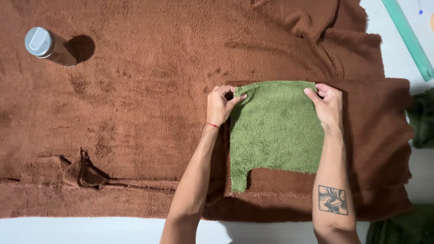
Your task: Cutting a green fabric piece using a pair of scissors on a workbench.
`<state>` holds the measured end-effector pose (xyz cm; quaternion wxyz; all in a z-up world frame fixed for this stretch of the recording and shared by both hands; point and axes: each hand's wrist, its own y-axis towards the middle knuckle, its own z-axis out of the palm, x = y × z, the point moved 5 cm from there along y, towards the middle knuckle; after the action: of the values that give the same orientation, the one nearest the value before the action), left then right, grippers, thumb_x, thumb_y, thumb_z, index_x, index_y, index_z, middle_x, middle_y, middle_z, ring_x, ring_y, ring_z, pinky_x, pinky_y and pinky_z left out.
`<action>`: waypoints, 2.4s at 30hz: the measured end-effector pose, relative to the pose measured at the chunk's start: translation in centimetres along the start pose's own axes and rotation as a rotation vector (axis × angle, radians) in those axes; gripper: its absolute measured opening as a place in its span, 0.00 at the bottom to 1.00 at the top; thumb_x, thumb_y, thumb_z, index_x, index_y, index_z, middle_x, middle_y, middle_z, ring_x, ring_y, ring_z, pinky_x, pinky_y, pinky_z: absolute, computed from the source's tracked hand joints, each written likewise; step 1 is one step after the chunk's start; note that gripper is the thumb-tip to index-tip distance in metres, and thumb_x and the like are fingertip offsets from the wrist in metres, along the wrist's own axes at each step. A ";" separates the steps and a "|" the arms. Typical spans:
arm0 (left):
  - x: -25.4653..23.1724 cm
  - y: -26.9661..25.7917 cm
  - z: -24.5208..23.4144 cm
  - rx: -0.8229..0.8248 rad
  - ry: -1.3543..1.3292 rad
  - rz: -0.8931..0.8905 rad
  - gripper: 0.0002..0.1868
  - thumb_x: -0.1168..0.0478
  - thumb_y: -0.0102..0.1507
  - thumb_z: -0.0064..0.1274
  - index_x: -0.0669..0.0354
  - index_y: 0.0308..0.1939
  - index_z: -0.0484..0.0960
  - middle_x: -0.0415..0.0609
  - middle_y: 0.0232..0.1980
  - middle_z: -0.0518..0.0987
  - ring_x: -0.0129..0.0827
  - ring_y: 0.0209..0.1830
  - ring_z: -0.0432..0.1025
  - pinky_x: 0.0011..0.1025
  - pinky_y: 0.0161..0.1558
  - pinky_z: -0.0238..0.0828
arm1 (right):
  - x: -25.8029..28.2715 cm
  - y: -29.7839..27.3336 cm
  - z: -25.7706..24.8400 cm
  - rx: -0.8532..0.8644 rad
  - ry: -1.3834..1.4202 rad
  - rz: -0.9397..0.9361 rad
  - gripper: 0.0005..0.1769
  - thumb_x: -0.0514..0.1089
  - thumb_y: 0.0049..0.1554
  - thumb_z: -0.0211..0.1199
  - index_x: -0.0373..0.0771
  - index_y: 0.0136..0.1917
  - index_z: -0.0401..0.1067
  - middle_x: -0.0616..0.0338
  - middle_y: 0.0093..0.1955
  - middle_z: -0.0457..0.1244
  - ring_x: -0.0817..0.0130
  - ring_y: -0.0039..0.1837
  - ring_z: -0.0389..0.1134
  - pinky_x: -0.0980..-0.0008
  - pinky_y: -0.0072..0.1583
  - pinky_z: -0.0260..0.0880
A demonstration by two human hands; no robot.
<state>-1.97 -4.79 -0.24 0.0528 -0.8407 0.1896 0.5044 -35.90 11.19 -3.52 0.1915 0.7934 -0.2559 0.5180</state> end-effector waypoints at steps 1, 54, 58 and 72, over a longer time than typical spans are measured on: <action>-0.2 0.0 -0.2 -0.001 -0.056 0.005 0.18 0.54 0.53 0.75 0.61 0.38 0.88 0.52 0.34 0.84 0.36 0.33 0.77 0.33 0.38 0.75 | 0.1 0.0 -0.1 0.028 0.059 0.034 0.19 0.37 0.58 0.75 0.25 0.59 0.74 0.57 0.52 0.70 0.77 0.51 0.69 0.77 0.54 0.70; -6.7 -27.1 -9.6 0.012 0.242 0.115 0.09 0.58 0.61 0.64 0.54 0.43 0.83 0.43 0.47 0.81 0.40 0.46 0.70 0.40 0.49 0.62 | 9.4 -28.8 12.9 0.328 0.413 0.449 0.27 0.35 0.56 0.70 0.38 0.55 0.51 0.52 0.46 0.63 0.70 0.34 0.66 0.69 0.26 0.66; -6.5 -24.4 -10.2 0.007 0.151 0.153 0.13 0.60 0.64 0.59 0.57 0.52 0.83 0.47 0.55 0.81 0.42 0.55 0.71 0.40 0.57 0.62 | 10.4 -28.1 13.3 0.446 0.287 0.538 0.24 0.36 0.57 0.66 0.40 0.53 0.49 0.45 0.42 0.67 0.65 0.36 0.75 0.70 0.24 0.66; -10.1 -15.0 0.8 0.355 0.634 0.598 0.37 0.38 0.71 0.40 0.52 0.78 0.62 0.51 0.83 0.55 0.43 0.84 0.47 0.51 0.82 0.37 | 10.5 -23.1 -0.2 0.010 0.021 0.326 0.09 0.42 0.61 0.67 0.35 0.50 0.71 0.54 0.40 0.70 0.75 0.37 0.70 0.75 0.31 0.63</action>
<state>-1.25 11.92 6.60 -0.0125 -0.8398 0.5135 0.1758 -18.58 27.54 5.36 0.1035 0.7369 -0.3765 0.5518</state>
